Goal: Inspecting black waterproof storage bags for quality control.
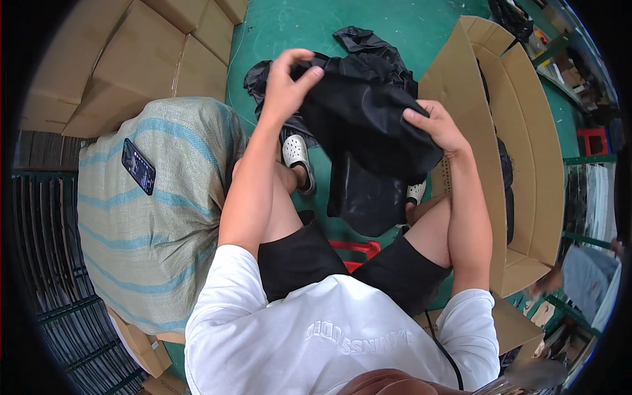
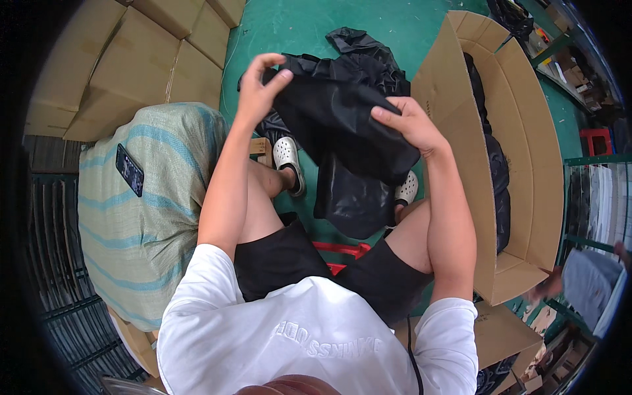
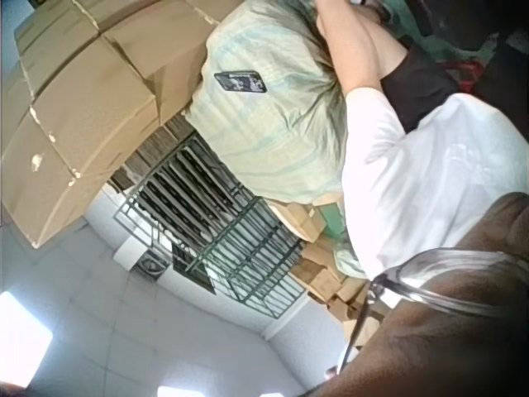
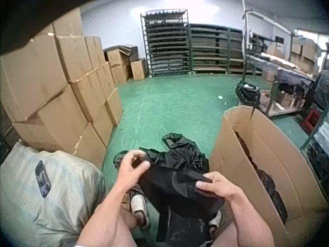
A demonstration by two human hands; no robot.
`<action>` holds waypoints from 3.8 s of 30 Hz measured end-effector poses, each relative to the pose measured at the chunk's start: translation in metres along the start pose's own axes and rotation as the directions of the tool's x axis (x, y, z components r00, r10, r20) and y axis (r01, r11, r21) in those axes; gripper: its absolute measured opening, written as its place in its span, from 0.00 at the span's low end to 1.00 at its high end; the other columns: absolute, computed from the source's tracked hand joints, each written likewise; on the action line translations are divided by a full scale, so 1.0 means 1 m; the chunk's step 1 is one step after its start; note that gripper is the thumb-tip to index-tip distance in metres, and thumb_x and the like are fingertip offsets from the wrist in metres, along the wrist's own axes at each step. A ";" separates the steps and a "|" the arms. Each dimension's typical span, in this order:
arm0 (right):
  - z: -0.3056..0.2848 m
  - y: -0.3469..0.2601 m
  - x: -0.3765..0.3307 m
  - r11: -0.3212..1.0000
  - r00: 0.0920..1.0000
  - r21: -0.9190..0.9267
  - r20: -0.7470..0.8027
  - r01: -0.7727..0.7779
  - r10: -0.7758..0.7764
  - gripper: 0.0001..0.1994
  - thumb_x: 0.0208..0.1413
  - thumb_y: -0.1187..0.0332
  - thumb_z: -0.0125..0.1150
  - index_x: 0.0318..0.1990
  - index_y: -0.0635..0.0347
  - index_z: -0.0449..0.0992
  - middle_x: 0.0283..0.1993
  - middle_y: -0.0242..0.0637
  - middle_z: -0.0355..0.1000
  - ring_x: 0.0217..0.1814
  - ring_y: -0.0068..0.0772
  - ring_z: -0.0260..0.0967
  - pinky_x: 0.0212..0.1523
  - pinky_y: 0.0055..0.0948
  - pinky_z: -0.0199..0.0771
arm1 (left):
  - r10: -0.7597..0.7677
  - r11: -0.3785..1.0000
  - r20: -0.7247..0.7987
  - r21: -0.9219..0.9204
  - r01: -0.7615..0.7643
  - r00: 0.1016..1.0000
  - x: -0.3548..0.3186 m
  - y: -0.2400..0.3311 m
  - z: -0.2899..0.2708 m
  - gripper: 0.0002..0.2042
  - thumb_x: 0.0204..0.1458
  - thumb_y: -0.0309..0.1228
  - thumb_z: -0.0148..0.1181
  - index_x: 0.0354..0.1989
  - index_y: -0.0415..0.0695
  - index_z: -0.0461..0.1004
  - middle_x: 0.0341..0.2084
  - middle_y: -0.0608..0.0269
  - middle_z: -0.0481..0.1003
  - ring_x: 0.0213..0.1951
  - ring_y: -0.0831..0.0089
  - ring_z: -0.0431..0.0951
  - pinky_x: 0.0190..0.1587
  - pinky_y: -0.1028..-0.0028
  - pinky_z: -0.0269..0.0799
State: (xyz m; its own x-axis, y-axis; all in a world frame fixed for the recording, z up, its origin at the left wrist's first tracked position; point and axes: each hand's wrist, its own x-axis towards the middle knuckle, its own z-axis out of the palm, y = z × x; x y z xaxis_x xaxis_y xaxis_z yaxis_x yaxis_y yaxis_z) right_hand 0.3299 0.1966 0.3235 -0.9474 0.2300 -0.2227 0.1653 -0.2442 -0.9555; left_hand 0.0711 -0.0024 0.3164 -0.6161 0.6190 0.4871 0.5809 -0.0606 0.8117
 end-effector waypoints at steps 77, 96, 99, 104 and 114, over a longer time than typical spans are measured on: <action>-0.013 0.007 -0.040 0.695 0.958 0.717 0.157 0.058 -0.242 0.27 0.45 0.83 0.49 0.58 0.80 0.63 0.57 0.58 0.69 0.56 0.51 0.72 0.62 0.44 0.70 | -0.086 -0.003 0.742 -0.668 0.744 0.665 -0.035 0.035 0.042 0.24 0.42 0.16 0.53 0.53 0.27 0.68 0.45 0.44 0.77 0.45 0.59 0.80 0.55 0.65 0.73; -0.022 0.001 -0.039 0.650 0.969 0.726 -0.094 0.223 -0.227 0.22 0.47 0.81 0.48 0.53 0.77 0.68 0.51 0.56 0.73 0.50 0.50 0.75 0.55 0.43 0.77 | -0.106 0.229 0.801 -0.557 0.798 0.589 -0.028 0.038 0.047 0.17 0.48 0.20 0.59 0.49 0.33 0.72 0.41 0.55 0.79 0.41 0.72 0.81 0.49 0.73 0.76; -0.037 0.000 -0.041 0.715 0.953 0.632 -0.164 0.299 -0.253 0.17 0.54 0.76 0.51 0.51 0.75 0.69 0.48 0.51 0.75 0.46 0.42 0.77 0.50 0.37 0.78 | -0.169 0.249 0.789 -0.546 0.800 0.591 -0.030 0.030 0.048 0.18 0.51 0.24 0.61 0.51 0.34 0.71 0.43 0.56 0.79 0.42 0.72 0.80 0.50 0.73 0.75; -0.042 0.006 -0.045 0.814 0.956 0.502 -0.174 0.293 -0.237 0.15 0.57 0.71 0.57 0.48 0.73 0.72 0.44 0.45 0.77 0.42 0.35 0.78 0.47 0.30 0.79 | -0.163 0.255 0.799 -0.533 0.807 0.579 -0.034 0.018 0.051 0.15 0.57 0.30 0.60 0.50 0.35 0.71 0.42 0.58 0.79 0.42 0.74 0.80 0.49 0.73 0.75; -0.013 0.004 -0.055 0.972 0.976 0.158 -0.161 0.175 -0.150 0.16 0.53 0.69 0.69 0.46 0.69 0.76 0.39 0.36 0.78 0.38 0.23 0.76 0.42 0.24 0.77 | -0.130 0.268 0.715 -0.641 0.719 0.687 -0.051 0.032 0.026 0.10 0.61 0.32 0.57 0.45 0.39 0.74 0.40 0.64 0.79 0.40 0.79 0.80 0.45 0.77 0.75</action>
State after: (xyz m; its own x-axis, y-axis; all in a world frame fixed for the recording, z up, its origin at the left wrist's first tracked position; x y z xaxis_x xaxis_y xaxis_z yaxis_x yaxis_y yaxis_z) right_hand 0.3864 0.1947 0.3293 -0.9047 0.4128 -0.1054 -0.0487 -0.3460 -0.9370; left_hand 0.1354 -0.0158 0.3093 -0.1181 0.9930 -0.0013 -0.6281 -0.0737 0.7746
